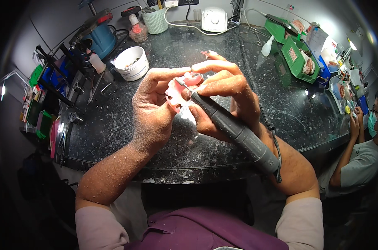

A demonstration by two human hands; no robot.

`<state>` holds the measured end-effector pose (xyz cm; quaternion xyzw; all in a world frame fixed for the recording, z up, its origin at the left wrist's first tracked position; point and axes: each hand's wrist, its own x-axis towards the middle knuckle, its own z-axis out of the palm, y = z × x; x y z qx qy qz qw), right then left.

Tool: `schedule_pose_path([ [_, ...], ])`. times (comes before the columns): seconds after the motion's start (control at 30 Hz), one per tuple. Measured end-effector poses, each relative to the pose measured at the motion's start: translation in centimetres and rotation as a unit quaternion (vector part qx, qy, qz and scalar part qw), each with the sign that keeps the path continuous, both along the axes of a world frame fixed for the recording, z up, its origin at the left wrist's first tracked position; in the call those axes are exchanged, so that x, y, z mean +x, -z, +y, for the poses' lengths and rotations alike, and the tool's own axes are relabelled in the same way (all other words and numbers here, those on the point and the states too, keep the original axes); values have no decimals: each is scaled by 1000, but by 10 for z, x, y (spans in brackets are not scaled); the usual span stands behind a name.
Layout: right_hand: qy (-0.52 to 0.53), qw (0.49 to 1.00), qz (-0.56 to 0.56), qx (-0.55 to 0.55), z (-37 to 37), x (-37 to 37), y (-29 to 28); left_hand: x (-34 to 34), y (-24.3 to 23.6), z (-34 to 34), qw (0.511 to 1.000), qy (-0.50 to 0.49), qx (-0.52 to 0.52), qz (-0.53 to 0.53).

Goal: The person shapes and trims a dental prosthetic using a handheld rotary tool, turning the prosthetic by hand to grind its different edges and surfaces.

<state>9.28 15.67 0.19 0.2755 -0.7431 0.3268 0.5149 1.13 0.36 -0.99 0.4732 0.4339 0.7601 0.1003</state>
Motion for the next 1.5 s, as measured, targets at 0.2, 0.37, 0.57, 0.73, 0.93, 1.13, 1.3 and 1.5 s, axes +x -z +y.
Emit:
schedule_pose_path([
  [0.2,-11,1000,0,-1,3,-1,2,2,-1,1,1000,-5,-7,1],
  [0.37,-6,1000,-8,0,2,1,0,1,-1,-1,1000,-5,-9,7],
  [0.57,-12,1000,-15,7,0,3,-3,-1,0,0,1000,11,-4,3],
  [0.73,-16,1000,-9,-9,-2,1,-2,-4,2,0,1000,15,2,10],
  [0.93,-7,1000,-23,1,-1,5,-5,-1,0,-1,1000,13,-8,-10],
  [1.13,-9,1000,-16,-21,-1,2,0,-2,1,-1,1000,11,-10,3],
  [1.3,-14,1000,-11,-19,0,1,0,-1,1,-1,1000,6,-9,7],
  [1.5,-13,1000,-13,-17,1,2,0,1,-1,1,1000,4,-3,-1],
])
